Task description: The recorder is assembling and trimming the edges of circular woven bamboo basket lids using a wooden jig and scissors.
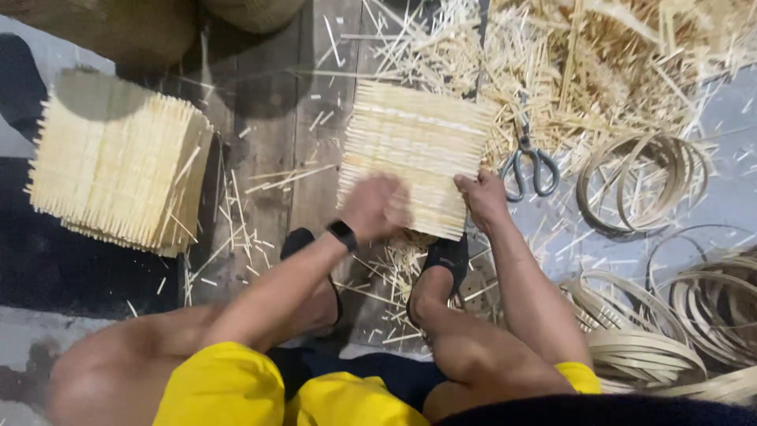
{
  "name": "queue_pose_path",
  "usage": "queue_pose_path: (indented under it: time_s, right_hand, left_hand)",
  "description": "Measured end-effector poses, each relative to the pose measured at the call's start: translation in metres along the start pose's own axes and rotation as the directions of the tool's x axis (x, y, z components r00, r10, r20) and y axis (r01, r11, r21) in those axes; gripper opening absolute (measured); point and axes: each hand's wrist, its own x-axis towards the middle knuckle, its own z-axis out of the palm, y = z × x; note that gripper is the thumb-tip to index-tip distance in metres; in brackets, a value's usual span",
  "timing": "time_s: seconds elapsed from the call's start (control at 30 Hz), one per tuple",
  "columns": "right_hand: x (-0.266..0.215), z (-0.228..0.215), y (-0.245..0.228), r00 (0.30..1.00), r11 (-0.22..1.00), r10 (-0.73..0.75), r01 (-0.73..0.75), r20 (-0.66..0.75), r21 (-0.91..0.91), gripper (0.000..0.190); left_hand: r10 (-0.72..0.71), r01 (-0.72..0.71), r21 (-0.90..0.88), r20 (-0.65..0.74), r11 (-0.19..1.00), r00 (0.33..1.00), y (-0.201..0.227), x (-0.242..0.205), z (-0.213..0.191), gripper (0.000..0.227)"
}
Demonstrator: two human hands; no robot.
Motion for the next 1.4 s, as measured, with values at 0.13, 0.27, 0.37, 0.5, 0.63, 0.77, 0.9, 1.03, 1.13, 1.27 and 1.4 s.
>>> queue_pose_path:
  time_s: [0.13,0.27,0.37,0.5,0.63,0.77,0.9,1.03,1.13,1.27,1.4]
  right_hand:
    - [-0.011,0.017,-0.017,0.989,0.990,-0.143,0.143,-0.028,-0.003,0.018]
    - [-0.016,0.021,-0.022,0.991,0.991,-0.125,0.127,-0.036,0.030,0.018]
    - [-0.022,0.021,-0.017,0.992,0.996,-0.094,0.094,-0.080,-0.002,0.020]
    - [-0.020,0.018,-0.016,0.976,0.974,-0.193,0.177,-0.106,-0.141,0.024]
    - [-0.009,0.001,-0.007,0.950,0.955,-0.257,0.222,-0.175,-0.197,0.038]
    - [-0.007,-0.114,-0.006,0.687,0.873,-0.488,0.373,-0.538,-0.314,0.049]
    - [0.022,-0.288,0.078,0.601,0.657,-0.525,-0.164,-0.603,-0.735,0.043]
    - [-0.043,-0.277,0.004,0.651,0.554,-0.450,-0.334,-0.611,-0.763,0.024]
    - [-0.068,-0.245,-0.045,0.558,0.412,-0.726,-0.115,-0.402,-0.904,0.014]
    - [-0.116,-0.114,-0.145,0.534,0.263,-0.843,0.310,-0.061,-0.914,0.008]
    - [-0.196,-0.006,-0.218,0.552,0.175,-0.750,0.696,0.363,-0.697,0.017]
  left_hand:
    - [-0.691,0.691,-0.098,-0.241,0.716,0.681,-0.102,0.014,0.024,0.062]
    - [-0.812,0.816,-0.501,0.324,0.288,0.486,-0.143,0.008,0.029,0.038]
    - [-0.807,0.782,-0.581,0.338,0.226,0.484,-0.136,-0.003,0.026,0.029]
    - [-0.739,0.730,-0.625,0.349,0.275,0.577,-0.145,0.003,0.025,0.026]
    - [-0.768,0.742,-0.621,0.337,0.253,0.544,-0.143,0.005,0.020,0.044]
    - [-0.807,0.760,-0.557,0.245,0.336,0.537,-0.135,0.004,0.019,0.065]
    - [-0.844,0.719,-0.472,-0.113,0.510,0.524,-0.133,0.014,0.007,0.087]
    - [-0.662,0.565,-0.350,-0.459,0.747,0.592,-0.093,0.040,-0.028,0.065]
    - [-0.674,0.465,-0.571,-0.225,0.677,0.704,-0.072,0.070,-0.014,0.026]
    - [-0.443,0.345,-0.681,0.033,0.646,0.896,0.050,0.118,-0.013,0.045]
    - [-0.354,0.153,-0.985,0.115,0.080,0.928,0.130,0.130,-0.026,0.041]
